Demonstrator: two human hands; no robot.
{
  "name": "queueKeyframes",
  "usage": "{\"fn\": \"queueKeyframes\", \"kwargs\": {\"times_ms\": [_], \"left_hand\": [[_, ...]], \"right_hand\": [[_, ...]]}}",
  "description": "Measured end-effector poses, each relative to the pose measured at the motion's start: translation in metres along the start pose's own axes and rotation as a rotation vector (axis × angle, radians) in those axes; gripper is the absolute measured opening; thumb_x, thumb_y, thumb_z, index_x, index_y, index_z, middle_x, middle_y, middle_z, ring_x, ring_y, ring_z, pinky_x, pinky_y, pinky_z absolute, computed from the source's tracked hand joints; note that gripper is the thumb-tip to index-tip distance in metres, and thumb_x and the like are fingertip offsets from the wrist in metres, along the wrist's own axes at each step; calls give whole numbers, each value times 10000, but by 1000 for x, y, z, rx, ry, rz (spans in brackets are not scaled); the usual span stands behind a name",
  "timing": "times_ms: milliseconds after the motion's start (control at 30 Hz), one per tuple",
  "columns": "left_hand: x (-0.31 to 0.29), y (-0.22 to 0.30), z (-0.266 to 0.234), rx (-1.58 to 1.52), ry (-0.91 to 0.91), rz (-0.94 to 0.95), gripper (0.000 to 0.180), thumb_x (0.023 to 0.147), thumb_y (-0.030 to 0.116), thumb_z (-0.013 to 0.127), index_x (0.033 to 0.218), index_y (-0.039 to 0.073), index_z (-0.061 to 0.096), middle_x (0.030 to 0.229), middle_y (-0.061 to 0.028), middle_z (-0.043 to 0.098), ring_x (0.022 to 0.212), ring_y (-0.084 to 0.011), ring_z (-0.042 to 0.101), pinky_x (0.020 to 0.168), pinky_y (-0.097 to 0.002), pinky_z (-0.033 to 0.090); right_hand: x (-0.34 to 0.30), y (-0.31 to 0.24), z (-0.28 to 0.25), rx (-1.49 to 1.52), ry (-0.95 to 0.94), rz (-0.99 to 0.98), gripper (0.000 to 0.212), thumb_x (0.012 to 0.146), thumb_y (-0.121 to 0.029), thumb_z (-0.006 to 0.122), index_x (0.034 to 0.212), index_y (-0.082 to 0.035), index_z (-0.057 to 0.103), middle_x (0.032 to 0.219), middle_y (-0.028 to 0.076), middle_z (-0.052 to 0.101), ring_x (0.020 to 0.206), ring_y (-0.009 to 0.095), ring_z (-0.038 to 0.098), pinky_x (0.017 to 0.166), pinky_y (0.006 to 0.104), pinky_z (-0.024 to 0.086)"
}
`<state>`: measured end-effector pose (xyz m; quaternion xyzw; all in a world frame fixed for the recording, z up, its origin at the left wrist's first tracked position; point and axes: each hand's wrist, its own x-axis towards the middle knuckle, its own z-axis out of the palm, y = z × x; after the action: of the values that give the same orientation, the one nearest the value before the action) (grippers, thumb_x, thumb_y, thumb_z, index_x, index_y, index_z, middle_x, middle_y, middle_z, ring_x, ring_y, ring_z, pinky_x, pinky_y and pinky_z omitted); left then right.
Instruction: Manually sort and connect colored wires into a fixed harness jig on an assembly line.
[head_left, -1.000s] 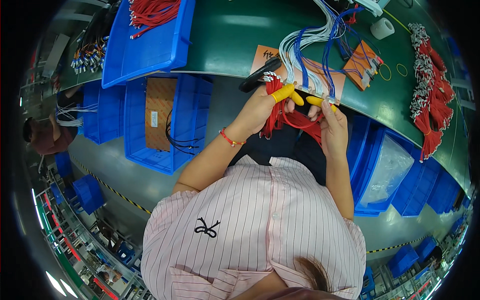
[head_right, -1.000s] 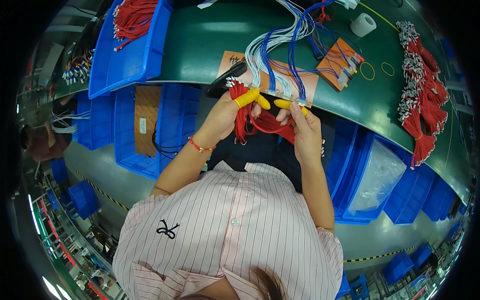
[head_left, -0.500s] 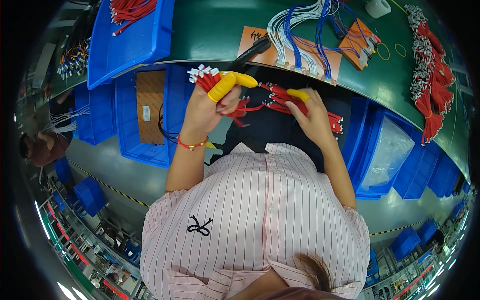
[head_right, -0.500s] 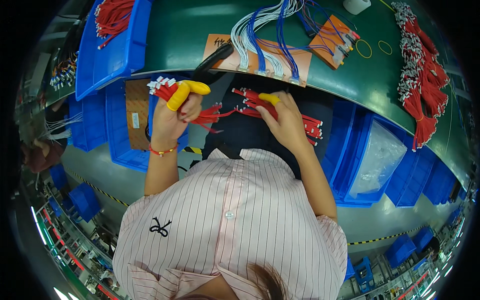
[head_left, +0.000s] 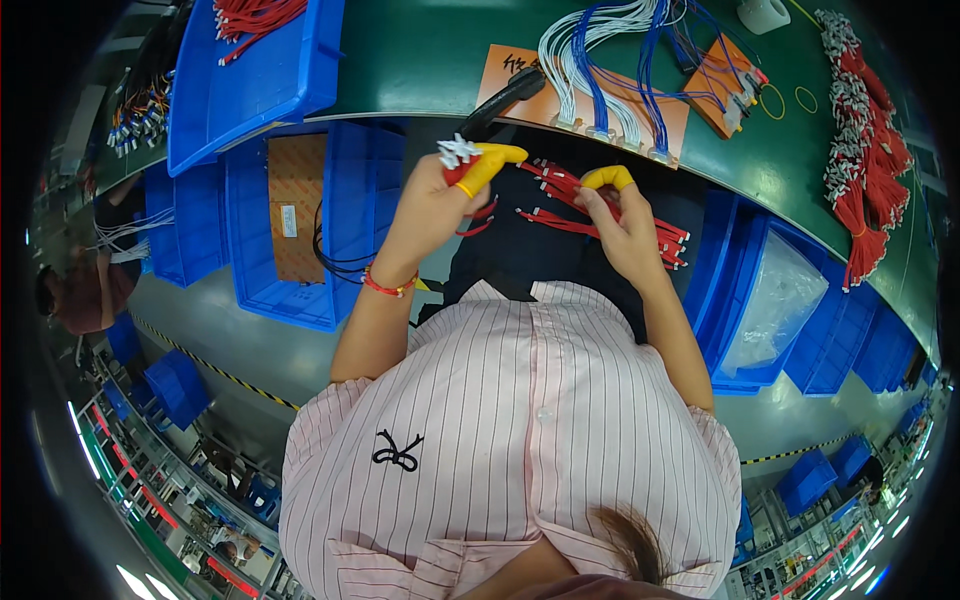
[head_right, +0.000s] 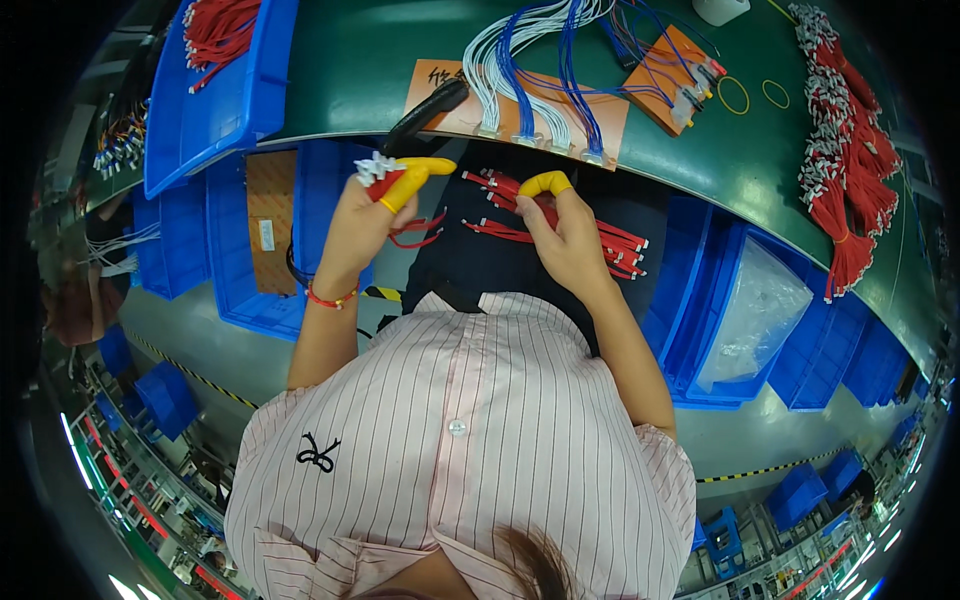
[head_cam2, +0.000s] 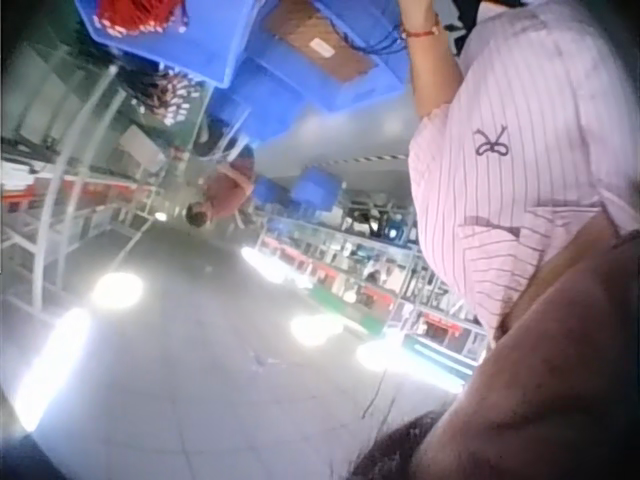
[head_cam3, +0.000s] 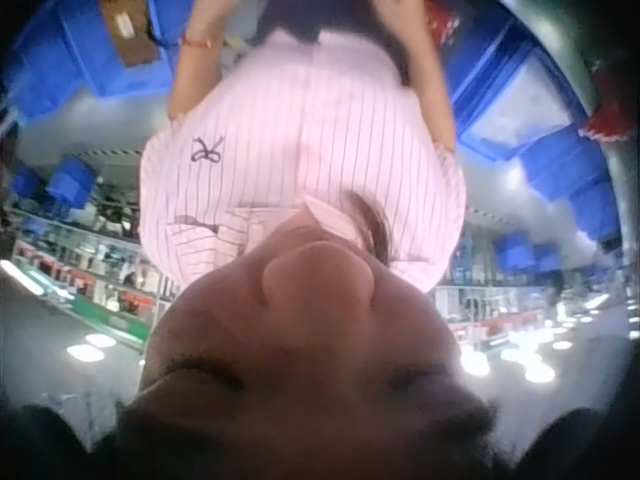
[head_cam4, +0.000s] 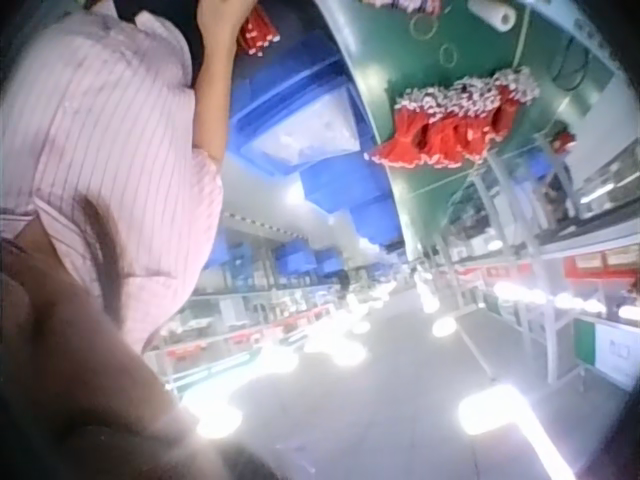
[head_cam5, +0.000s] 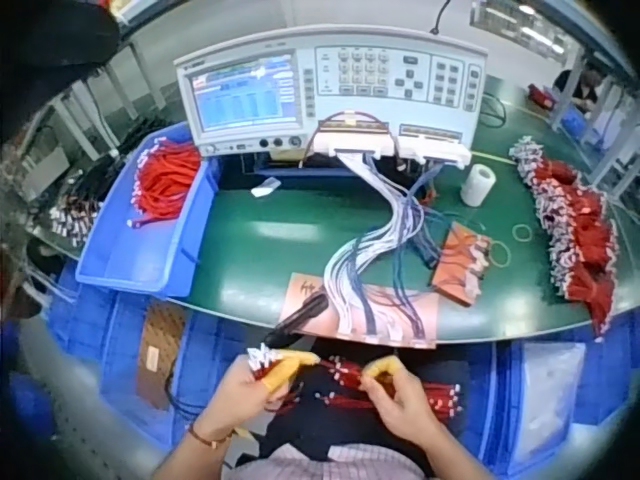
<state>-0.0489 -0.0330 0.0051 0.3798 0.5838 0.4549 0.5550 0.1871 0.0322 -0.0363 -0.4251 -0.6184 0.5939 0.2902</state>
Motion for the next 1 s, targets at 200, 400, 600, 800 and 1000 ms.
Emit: {"fn": "queueKeyframes", "kwargs": {"times_ms": [200, 400, 600, 800, 1000], "left_hand": [[0, -7, 43, -231, -181, -54, 344, 1017, 201, 497, 1318, 51, 567, 715, 54, 523, 520, -8, 356, 472, -182, 288], [5, -11, 56, -422, -161, -96, 307, 975, 169, 588, 1253, 39, 599, 695, 56, 490, 533, -9, 366, 464, -187, 264], [10, -1, 60, -408, -255, -50, 195, 967, 162, 600, 1091, 27, 666, 657, 45, 474, 503, -13, 373, 440, -182, 247], [13, -12, 66, -452, -129, -42, 235, 982, 174, 570, 1123, 11, 664, 698, 38, 529, 515, -3, 358, 447, -183, 265], [12, 3, 83, -314, 42, -37, 279, 1016, 191, 486, 1124, -23, 627, 687, 27, 524, 503, -6, 346, 459, -177, 269]], "right_hand": [[1, -34, -4, 422, -188, 188, 188, 990, -179, 548, 1064, -7, 538, 759, 46, 572, 539, 48, 449, 496, 185, 356], [1, -51, -20, 501, -346, 429, 237, 989, -244, 561, 1093, -32, 574, 673, -23, 511, 496, 9, 368, 431, 163, 243], [-10, -45, -40, 355, -272, 391, 183, 965, -211, 607, 1007, -33, 614, 674, -55, 489, 521, 5, 374, 461, 167, 279], [-17, -35, -8, -219, 157, -127, 102, 871, -82, 695, 872, -4, 630, 702, -2, 540, 520, 81, 501, 473, 235, 386], [-11, -30, 0, -762, 146, -468, 94, 825, -57, 697, 890, -3, 655, 765, 92, 571, 551, 243, 573, 504, 283, 443]]}}
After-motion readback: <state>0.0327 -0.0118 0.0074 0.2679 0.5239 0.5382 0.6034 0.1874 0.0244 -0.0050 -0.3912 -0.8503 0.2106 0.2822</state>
